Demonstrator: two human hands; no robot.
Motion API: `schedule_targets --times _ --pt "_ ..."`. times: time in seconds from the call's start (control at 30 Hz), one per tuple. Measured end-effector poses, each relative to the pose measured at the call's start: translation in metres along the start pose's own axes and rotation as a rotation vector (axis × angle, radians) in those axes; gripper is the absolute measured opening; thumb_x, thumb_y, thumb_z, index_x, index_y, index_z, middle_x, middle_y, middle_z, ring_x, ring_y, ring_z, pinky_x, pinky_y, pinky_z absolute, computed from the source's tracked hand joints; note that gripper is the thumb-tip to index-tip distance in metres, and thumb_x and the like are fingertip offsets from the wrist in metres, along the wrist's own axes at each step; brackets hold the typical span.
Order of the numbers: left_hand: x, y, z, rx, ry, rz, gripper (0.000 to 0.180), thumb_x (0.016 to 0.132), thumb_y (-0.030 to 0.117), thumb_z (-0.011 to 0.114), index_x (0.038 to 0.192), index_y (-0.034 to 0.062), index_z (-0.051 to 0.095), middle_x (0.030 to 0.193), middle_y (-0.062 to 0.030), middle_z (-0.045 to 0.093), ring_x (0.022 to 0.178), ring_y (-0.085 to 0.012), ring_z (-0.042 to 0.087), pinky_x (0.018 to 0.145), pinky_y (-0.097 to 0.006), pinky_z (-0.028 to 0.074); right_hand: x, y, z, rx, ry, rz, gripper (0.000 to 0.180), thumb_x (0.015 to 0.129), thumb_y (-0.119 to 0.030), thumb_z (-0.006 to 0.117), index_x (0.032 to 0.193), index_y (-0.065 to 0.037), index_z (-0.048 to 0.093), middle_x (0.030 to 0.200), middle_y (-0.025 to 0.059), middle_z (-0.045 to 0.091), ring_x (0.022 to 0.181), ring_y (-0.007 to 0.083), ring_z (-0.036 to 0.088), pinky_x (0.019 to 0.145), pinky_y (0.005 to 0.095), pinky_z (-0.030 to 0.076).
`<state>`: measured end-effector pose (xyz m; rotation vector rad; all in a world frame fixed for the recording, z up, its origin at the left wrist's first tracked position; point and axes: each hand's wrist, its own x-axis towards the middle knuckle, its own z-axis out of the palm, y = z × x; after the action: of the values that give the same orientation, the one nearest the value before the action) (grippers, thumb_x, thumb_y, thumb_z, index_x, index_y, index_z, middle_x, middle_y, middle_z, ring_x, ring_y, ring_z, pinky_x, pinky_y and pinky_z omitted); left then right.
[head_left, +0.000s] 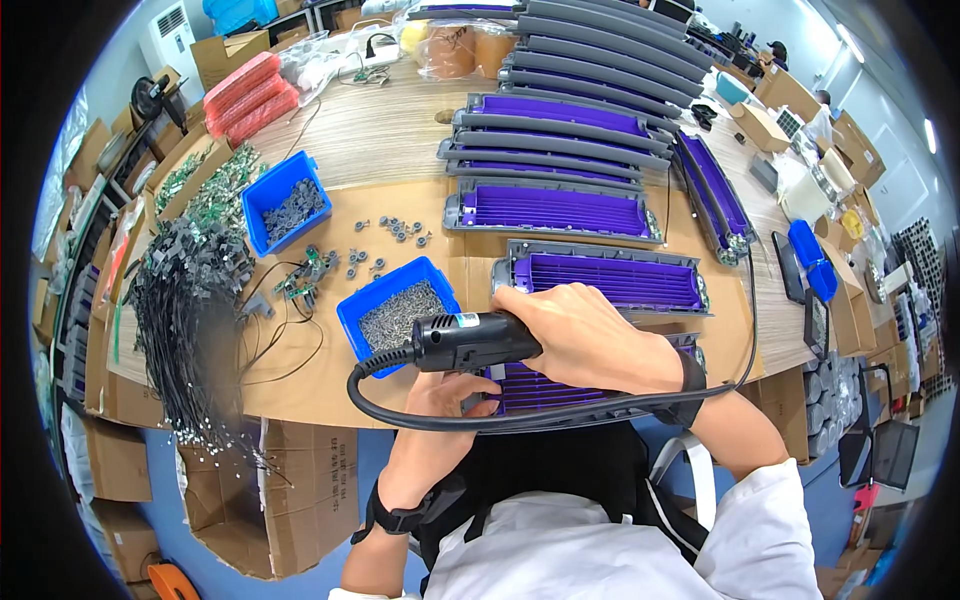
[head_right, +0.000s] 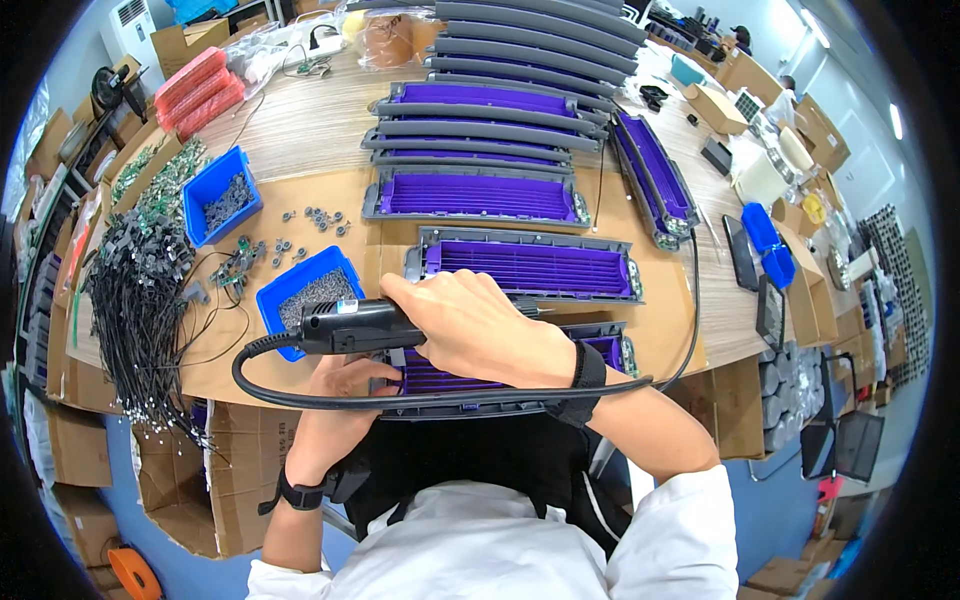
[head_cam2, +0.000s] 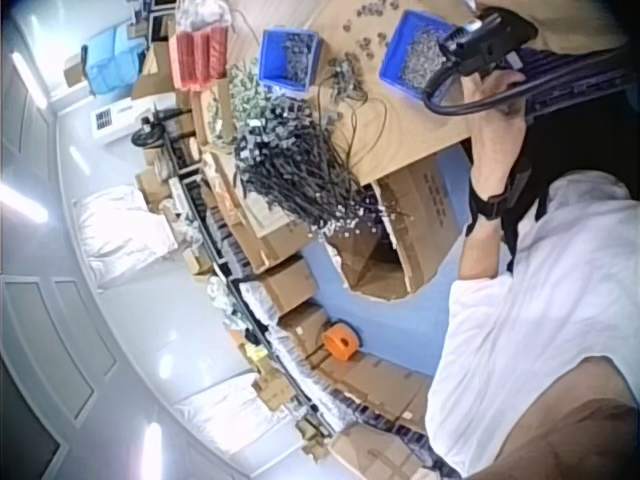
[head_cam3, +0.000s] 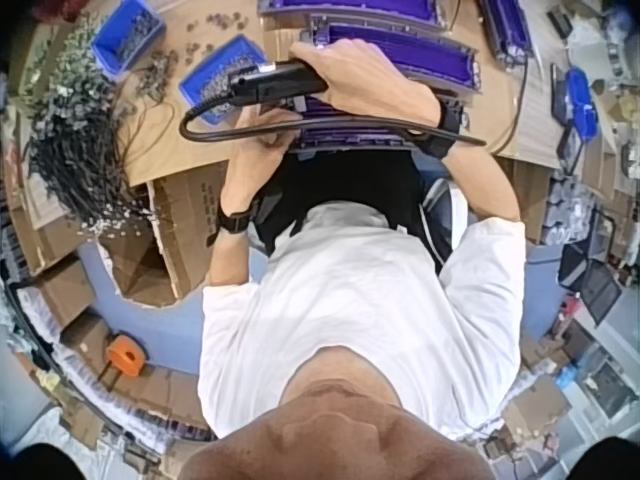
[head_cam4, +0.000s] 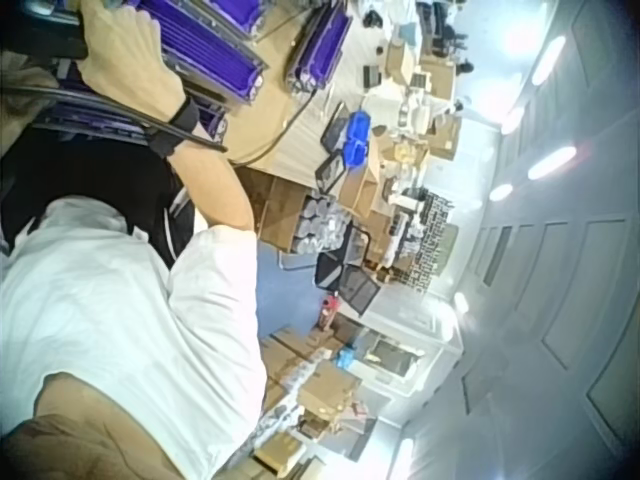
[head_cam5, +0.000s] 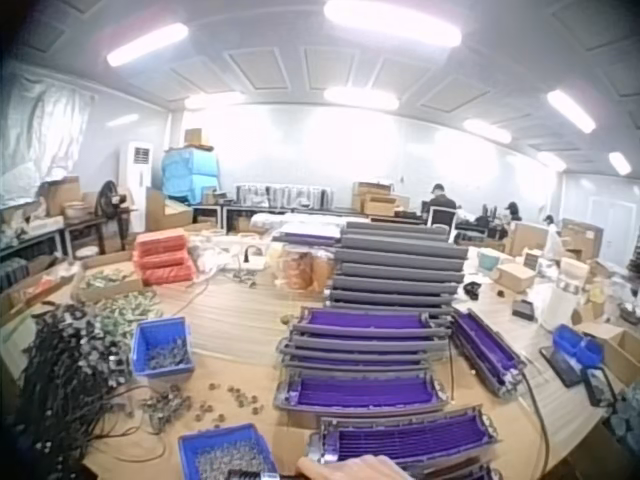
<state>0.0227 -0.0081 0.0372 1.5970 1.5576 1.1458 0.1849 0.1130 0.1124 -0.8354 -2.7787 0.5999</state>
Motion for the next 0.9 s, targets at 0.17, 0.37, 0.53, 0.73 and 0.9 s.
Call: schedule_targets --times 0.17,0.37,0.53,0.73,0.9 --pt "0.001 0.007 -0.006 0.058 -0.071 -0.086 0.016 0.076 -0.009 0.071 0.088 -0.0010 0.066 0.094 -0.0078 0.064 0.085 -0.0153 0.061 0.073 -0.030 0.049 0.003 0.006 0.011 -0.026 -0.033 -0.010 0.034 0.072 0.000 0.068 0.100 -0.001 0.050 0.072 0.0196 0.063 0.069 0.0412 0.063 0.059 0.0495 0.047" --pt "0.001 0.004 0.003 -0.371 0.096 -0.216 0.027 0.076 -0.009 0.072 0.102 -0.0017 0.066 0.099 -0.0083 0.067 0.094 -0.0137 0.063 0.083 -0.030 0.052 0.006 0.003 0.008 0.004 -0.074 0.036 0.031 0.075 -0.004 0.068 0.100 -0.001 0.050 0.075 0.0203 0.064 0.071 0.0417 0.063 0.059 0.0492 0.047" --pt "0.006 -0.005 0.004 -0.151 0.069 -0.078 0.037 0.073 -0.003 0.079 0.107 -0.0023 0.065 0.100 -0.0099 0.068 0.091 -0.0155 0.065 0.084 -0.031 0.053 0.003 0.006 0.009 0.005 -0.057 0.031 0.032 0.075 -0.005 0.070 0.099 -0.001 0.049 0.076 0.0201 0.065 0.074 0.0422 0.064 0.059 0.0492 0.049" --pt "0.010 -0.003 0.006 -0.047 0.135 -0.018 0.036 0.071 -0.004 0.079 0.105 -0.0007 0.066 0.093 -0.0101 0.069 0.084 -0.0175 0.066 0.078 -0.029 0.053 0.006 0.008 0.008 0.021 -0.083 0.045 0.032 0.074 -0.007 0.071 0.097 -0.001 0.050 0.076 0.0203 0.065 0.074 0.0423 0.064 0.059 0.0495 0.049" --pt "0.008 -0.013 0.009 -0.165 0.137 -0.056 0.030 0.073 -0.011 0.072 0.101 -0.0018 0.067 0.094 -0.0096 0.071 0.086 -0.0165 0.067 0.078 -0.028 0.053 0.006 0.008 0.008 0.013 -0.084 0.033 0.031 0.073 -0.007 0.072 0.096 -0.001 0.052 0.072 0.0208 0.064 0.071 0.0427 0.064 0.060 0.0494 0.049"
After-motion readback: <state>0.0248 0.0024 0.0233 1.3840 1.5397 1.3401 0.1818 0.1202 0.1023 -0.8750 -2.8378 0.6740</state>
